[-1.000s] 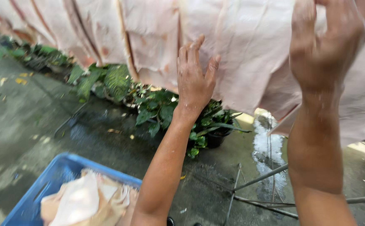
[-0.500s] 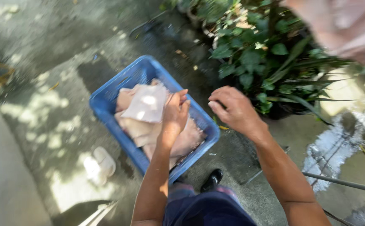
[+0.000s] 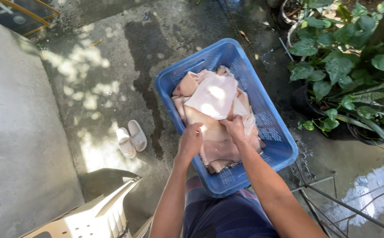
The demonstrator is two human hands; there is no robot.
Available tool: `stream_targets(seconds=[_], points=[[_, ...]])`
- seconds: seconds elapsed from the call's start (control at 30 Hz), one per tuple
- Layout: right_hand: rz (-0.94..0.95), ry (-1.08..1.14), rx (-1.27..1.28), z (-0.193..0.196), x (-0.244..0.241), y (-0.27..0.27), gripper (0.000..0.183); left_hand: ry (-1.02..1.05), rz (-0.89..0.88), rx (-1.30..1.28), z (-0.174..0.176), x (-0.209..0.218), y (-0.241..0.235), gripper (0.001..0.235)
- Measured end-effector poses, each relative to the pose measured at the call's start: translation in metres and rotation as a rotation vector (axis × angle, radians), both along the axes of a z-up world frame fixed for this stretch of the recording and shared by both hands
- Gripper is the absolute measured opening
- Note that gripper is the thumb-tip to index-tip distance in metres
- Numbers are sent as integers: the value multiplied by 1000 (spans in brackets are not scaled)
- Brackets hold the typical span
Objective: The person repeatedly picks up thin, light-colored cloths from a blue basket, unfolds them, and hangs them over a metal drying rack. The person handles the cloths one at a time, spreading them out before placing them on the rack. The process continues until the basket is empty.
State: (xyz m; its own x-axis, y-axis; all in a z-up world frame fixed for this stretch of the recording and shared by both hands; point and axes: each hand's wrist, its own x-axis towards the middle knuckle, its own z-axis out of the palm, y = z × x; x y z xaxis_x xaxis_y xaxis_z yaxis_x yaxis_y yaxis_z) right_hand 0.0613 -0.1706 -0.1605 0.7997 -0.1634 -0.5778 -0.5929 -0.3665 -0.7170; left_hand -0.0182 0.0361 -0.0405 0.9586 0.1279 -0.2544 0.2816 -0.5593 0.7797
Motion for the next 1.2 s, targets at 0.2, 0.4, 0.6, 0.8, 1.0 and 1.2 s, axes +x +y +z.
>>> stream_targets(seconds=[0.2,0.4,0.6,0.8,1.0,1.2], points=[[-399,240,320,56,11,43,36,32,-201,59,5,-1,-1,65],[-133,-132,827,185,-9,15,43,-254,-165,178,36,6,-19,110],[-35,-254,809,309,-15,-7,61,-593,-147,-34,76,27,-63,115],[-115,-639,949,395,-32,-27,68,-755,-119,-193,130,20,-123,122],[-238,-1110,863,439,-60,-78,69,-724,-122,-518,158,2,-163,95],[-360,-1504,654,476,-80,-144,63,-676,-285,-542,187,26,-188,51]])
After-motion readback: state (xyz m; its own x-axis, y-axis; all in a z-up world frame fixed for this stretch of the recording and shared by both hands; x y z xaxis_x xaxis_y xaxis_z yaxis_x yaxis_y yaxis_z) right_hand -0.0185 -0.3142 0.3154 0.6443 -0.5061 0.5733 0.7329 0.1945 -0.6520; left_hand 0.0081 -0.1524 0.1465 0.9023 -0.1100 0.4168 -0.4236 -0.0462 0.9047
